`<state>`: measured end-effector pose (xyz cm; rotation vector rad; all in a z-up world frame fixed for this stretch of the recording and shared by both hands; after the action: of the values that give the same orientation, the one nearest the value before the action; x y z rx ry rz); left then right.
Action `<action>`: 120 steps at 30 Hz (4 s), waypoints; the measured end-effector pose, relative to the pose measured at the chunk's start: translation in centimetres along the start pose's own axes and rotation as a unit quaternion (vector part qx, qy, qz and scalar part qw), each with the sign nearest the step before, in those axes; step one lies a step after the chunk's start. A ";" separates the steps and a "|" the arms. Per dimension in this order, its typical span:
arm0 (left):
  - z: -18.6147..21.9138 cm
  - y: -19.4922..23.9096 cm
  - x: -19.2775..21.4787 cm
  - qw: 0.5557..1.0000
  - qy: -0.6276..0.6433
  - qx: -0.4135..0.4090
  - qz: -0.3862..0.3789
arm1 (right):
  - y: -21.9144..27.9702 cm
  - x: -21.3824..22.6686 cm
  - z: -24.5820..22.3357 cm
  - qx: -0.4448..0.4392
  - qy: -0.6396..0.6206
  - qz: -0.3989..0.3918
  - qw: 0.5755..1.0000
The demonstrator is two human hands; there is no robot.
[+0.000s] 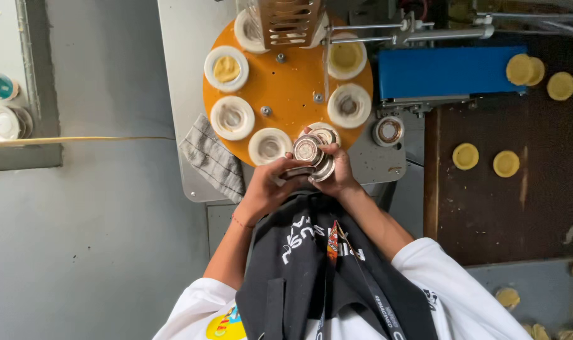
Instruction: The person places dough into molds on a rotating machine, then removes formed yellow food items and places them into small containers on a tray. The person repeats this cycle, filling multiple containers with the food items.
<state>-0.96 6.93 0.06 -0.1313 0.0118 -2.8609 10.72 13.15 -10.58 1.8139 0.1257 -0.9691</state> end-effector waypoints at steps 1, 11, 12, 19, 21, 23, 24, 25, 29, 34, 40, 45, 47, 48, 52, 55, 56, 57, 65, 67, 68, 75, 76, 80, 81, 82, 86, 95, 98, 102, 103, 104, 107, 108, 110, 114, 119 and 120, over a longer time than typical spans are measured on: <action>-0.9 -0.7 1.1 1.000 0.000 -0.001 -0.003 | -0.2 0.8 -0.4 0.003 -0.002 0.000 1.000; -6.6 -7.1 11.3 0.879 -0.367 -0.215 0.215 | 0.0 2.4 -0.7 0.040 0.016 -0.075 0.996; -9.3 -8.1 10.8 0.842 -0.489 -0.169 0.150 | -0.1 2.4 -0.6 0.050 0.032 -0.082 0.995; -9.6 -10.4 10.2 0.922 -0.377 -0.028 0.079 | 1.1 0.9 0.1 0.093 0.052 -0.104 0.989; -10.7 -11.6 11.0 0.959 -0.266 -0.033 0.087 | 1.2 0.3 0.3 0.114 0.071 -0.081 0.988; -11.8 -11.5 12.1 0.959 -0.221 -0.054 0.168 | 1.6 -0.1 0.4 0.143 0.109 -0.114 0.977; -12.2 -11.2 13.1 0.951 -0.174 -0.073 0.244 | 1.9 -0.4 0.4 0.172 0.143 -0.144 0.964; -11.8 -10.2 12.6 0.951 -0.174 -0.075 0.244 | 2.1 -0.5 0.6 0.174 0.144 -0.145 0.963; -5.0 -5.4 7.6 0.967 -0.154 -0.137 0.151 | 2.6 -1.3 0.4 0.198 0.168 -0.124 0.958; -7.1 -0.9 1.8 0.995 -0.097 -0.026 -0.030 | -0.8 1.6 0.0 0.182 0.165 -0.081 0.966; -7.0 0.5 6.0 0.818 -0.446 -0.222 0.287 | -1.1 4.4 -3.9 0.150 0.005 -0.005 0.989; -9.3 2.5 4.6 0.854 -0.511 0.103 -0.012 | 0.6 1.7 -2.2 0.128 0.006 -0.014 0.992; -7.6 1.3 4.2 0.903 -0.423 0.071 0.021 | 1.3 0.4 -1.2 0.151 0.063 -0.042 0.986; -6.6 1.0 4.1 0.943 -0.327 0.042 0.051 | 1.8 -0.2 -0.5 0.172 0.121 -0.065 0.976; -4.5 0.3 1.1 0.964 -0.256 -0.065 -0.022 | -1.3 2.2 0.0 0.200 0.184 -0.094 0.958; -3.6 -0.1 1.5 0.990 -0.089 -0.105 0.026 | -2.1 2.1 0.4 0.154 0.086 -0.127 0.976; -3.4 -0.1 2.0 0.995 -0.032 -0.081 0.048 | -2.9 3.1 0.1 0.147 0.062 -0.113 0.981; -3.2 -0.2 2.3 0.996 0.027 -0.058 0.067 | -3.6 4.2 -0.3 0.143 0.036 -0.098 0.984; -7.1 1.1 5.6 0.859 -0.462 -0.168 0.143 | 4.8 -2.7 -5.6 0.587 0.466 -0.017 0.661; -9.5 1.5 4.8 0.852 -0.522 -0.043 0.021 | 4.7 -3.3 -4.2 0.675 0.596 -0.004 0.434; -9.7 1.7 4.6 0.859 -0.511 -0.024 0.014 | 3.1 -2.4 -2.7 0.675 0.672 0.002 0.303; -9.0 1.0 4.4 0.898 -0.397 -0.110 0.156 | 2.1 -0.4 -2.0 0.705 0.685 -0.034 0.183; -8.7 1.5 4.0 0.899 -0.396 -0.106 0.155 | 2.9 -0.3 -2.5 0.701 0.688 -0.035 0.185; -6.9 0.7 2.5 0.917 -0.312 -0.183 0.167 | 2.8 -1.7 -7.0 0.695 0.694 0.007 0.188; -6.8 0.4 2.1 0.920 -0.296 -0.198 0.164 | 2.4 -1.9 -7.8 0.682 0.712 0.011 0.164; -6.4 0.4 2.0 0.920 -0.297 -0.199 0.162 | 2.5 -1.3 -7.9 0.683 0.712 0.013 0.165; -5.2 -0.7 2.0 0.918 -0.258 -0.237 0.185 | 2.2 2.6 -8.8 0.739 0.652 -0.019 0.168; -6.4 -0.6 0.3 0.915 -0.267 -0.240 0.185 | 2.9 3.5 -6.8 0.765 0.564 0.067 0.303; -7.3 -0.5 0.5 0.908 -0.298 -0.237 0.173 | 5.4 5.6 -8.2 0.772 0.544 0.119 0.307; -6.8 -0.5 0.1 0.898 -0.338 -0.240 0.146 | 6.6 9.9 -7.4 0.641 0.655 0.244 0.317; -6.6 -0.7 -0.2 0.899 -0.335 -0.246 0.136 | 6.7 10.0 -7.1 0.641 0.650 0.255 0.317; -6.5 -0.9 -0.5 0.898 -0.336 -0.255 0.125 | 6.7 9.8 -6.6 0.646 0.663 0.262 0.272; -5.8 -1.0 -1.9 0.906 -0.315 -0.266 0.092 | 6.7 10.4 -6.1 0.644 0.665 0.291 0.241; -5.4 -1.0 -2.3 0.913 -0.297 -0.269 0.080 | 6.7 10.7 -6.2 0.645 0.654 0.304 0.252; -5.5 -1.2 -3.0 0.913 -0.286 -0.286 0.060 | 7.7 10.4 -7.4 0.691 0.609 0.282 0.268; -5.7 -1.2 -3.2 0.935 -0.222 -0.271 0.059 | 10.0 7.0 -7.2 0.791 0.520 0.177 0.269; -5.6 -3.3 -5.0 0.938 -0.208 -0.274 0.025 | 5.5 1.0 -7.1 0.717 0.640 0.138 0.237; -5.7 -3.8 -5.5 0.934 -0.235 -0.269 0.014 | 3.4 1.2 -6.8 0.619 0.729 0.134 0.262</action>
<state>2.74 12.09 -6.07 -0.9051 0.6897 -2.6431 16.97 16.73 -7.95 3.2597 0.1532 1.9190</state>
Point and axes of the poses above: each hand's wrist, its own y-axis away from the middle knuckle, its own x-axis out of the back of the hand, z = x × y, the point moved 7 cm from there along -y, towards the middle knuckle, and after that the axes turned 8 degrees about z, right-handed, at the moved point
